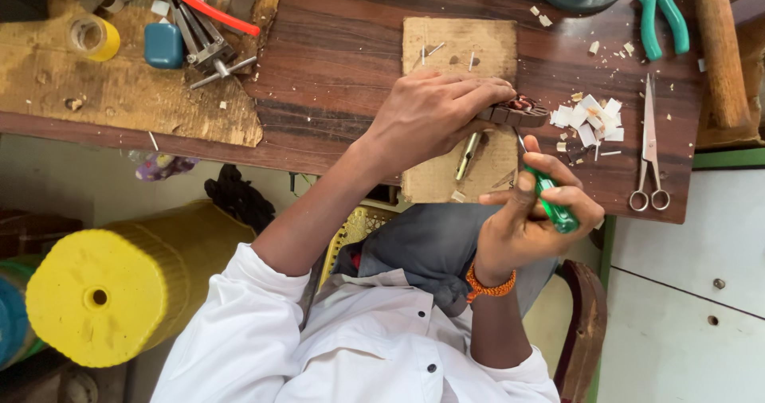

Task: The person inserts small white insulating pieces into the slots of a circular copper-wound electrical component. They use a green screwdriver to adjust the component and scissors to trim the white pieces to fit. The person repeatedly cuts, folds, and inserts the pieces into the component.

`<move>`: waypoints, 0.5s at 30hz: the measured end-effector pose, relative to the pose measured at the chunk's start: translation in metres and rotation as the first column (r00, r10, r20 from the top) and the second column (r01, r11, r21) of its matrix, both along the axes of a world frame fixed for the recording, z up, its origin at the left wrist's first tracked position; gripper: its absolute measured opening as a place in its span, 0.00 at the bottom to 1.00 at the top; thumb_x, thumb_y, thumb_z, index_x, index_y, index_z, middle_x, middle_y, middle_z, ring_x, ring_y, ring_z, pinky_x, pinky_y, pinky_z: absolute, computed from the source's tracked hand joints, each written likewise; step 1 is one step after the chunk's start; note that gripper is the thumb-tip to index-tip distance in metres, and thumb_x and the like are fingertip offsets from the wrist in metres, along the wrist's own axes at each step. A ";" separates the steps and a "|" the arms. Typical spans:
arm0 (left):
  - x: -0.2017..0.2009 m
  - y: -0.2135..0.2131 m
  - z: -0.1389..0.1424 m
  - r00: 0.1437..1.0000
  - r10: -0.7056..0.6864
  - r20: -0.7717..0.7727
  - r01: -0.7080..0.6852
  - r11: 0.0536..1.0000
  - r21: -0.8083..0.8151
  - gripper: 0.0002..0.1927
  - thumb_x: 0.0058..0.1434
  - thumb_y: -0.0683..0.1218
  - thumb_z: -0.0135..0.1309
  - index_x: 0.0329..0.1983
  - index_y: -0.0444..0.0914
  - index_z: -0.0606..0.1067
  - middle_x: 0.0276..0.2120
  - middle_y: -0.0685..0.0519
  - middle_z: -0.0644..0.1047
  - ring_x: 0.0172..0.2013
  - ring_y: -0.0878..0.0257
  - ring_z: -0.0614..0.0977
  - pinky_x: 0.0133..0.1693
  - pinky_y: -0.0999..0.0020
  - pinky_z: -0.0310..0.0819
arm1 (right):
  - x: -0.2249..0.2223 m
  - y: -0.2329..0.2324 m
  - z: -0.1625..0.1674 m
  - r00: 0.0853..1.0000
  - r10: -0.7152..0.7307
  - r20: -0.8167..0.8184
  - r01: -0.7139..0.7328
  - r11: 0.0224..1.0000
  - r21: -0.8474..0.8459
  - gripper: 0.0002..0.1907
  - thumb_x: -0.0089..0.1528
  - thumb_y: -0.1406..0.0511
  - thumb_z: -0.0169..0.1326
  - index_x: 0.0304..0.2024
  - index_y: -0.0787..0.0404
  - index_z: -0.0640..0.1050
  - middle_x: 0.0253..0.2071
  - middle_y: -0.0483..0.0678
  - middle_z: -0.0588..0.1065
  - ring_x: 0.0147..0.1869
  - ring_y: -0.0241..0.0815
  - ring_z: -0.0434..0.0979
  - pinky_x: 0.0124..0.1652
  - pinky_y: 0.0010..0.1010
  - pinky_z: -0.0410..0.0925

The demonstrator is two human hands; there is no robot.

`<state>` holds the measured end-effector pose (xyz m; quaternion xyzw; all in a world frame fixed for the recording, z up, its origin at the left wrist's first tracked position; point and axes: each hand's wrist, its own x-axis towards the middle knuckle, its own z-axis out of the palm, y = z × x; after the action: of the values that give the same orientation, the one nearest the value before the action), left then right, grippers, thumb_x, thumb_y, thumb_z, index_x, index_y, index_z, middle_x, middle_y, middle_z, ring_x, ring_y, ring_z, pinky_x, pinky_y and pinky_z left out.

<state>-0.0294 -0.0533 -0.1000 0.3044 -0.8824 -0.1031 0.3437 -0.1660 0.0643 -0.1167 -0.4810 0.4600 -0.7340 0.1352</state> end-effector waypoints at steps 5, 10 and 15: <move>0.001 0.000 -0.001 0.998 -0.009 -0.064 0.010 1.000 0.018 0.24 0.65 0.55 0.60 0.62 0.44 0.73 0.55 0.58 0.80 0.53 0.61 0.82 0.52 0.62 0.75 | -0.012 -0.003 0.002 0.996 0.068 -0.049 -0.069 0.997 -0.025 0.12 0.75 0.73 0.57 0.52 0.64 0.65 0.51 0.63 0.77 0.56 0.55 0.83 0.34 0.29 0.79; 0.011 0.001 0.000 0.989 -0.028 -0.146 0.031 0.999 0.020 0.22 0.66 0.52 0.59 0.61 0.43 0.74 0.52 0.56 0.81 0.53 0.58 0.82 0.54 0.61 0.75 | -0.079 -0.017 0.034 0.991 0.126 -0.038 -0.125 0.992 0.017 0.14 0.70 0.72 0.62 0.54 0.68 0.71 0.47 0.60 0.80 0.44 0.48 0.87 0.34 0.31 0.78; 0.007 0.005 0.007 0.991 -0.005 -0.134 0.013 0.998 0.060 0.20 0.65 0.52 0.63 0.58 0.44 0.75 0.48 0.54 0.82 0.49 0.55 0.82 0.51 0.59 0.74 | -0.124 -0.090 0.044 0.780 0.332 -0.531 0.054 0.809 0.585 0.21 0.70 0.66 0.67 0.60 0.70 0.76 0.48 0.58 0.82 0.46 0.44 0.84 0.37 0.31 0.77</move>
<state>-0.0227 -0.0484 -0.0932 0.3030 -0.8552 -0.1517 0.3921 -0.2896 -0.0258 -0.0730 -0.6625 0.6373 -0.3534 0.1733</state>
